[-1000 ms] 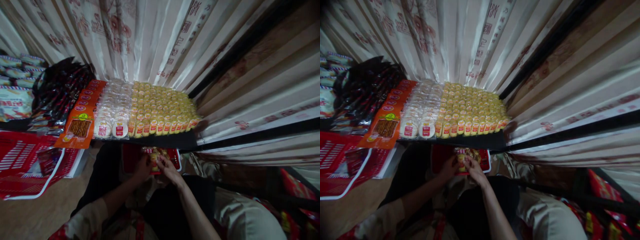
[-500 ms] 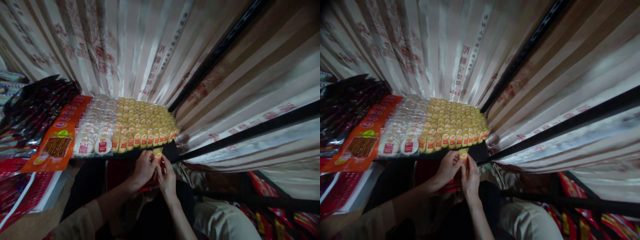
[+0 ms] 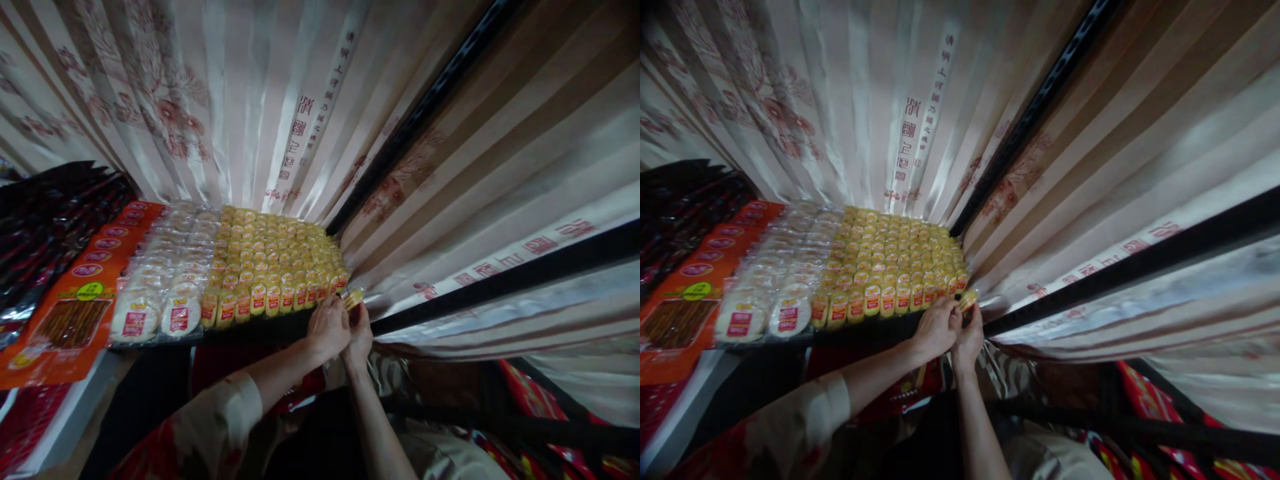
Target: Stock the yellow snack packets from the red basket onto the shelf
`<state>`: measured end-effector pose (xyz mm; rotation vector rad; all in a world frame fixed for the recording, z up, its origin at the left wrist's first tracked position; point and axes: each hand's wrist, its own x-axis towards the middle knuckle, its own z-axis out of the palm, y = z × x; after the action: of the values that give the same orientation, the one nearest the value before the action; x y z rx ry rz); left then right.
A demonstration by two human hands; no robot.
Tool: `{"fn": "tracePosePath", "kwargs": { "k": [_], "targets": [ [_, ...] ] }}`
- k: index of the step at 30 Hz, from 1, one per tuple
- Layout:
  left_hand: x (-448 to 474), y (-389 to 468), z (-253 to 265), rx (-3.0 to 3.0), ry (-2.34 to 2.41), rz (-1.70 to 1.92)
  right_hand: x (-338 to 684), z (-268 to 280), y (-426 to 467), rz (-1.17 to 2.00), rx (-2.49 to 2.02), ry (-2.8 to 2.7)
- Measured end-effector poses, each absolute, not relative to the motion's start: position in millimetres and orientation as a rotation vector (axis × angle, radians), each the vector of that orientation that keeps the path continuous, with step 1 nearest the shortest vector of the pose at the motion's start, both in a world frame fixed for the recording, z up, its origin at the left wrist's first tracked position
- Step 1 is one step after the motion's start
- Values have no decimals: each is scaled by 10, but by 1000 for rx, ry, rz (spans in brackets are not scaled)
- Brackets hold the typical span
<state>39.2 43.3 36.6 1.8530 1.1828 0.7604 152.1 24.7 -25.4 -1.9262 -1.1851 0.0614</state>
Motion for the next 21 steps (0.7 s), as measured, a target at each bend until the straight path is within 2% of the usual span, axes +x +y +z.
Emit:
{"fn": "tracePosePath", "kwargs": {
  "k": [11,17,21],
  "targets": [
    [531,688,244,1738,1155,498,1467,-288,534,59,-2061,-1108],
    [566,730,111,1670,1147,533,1500,-372,563,42,-2047,-1144],
    [734,764,-209,1762,1096,593,1502,-500,549,-75,-1940,-1258]
  ]
}}
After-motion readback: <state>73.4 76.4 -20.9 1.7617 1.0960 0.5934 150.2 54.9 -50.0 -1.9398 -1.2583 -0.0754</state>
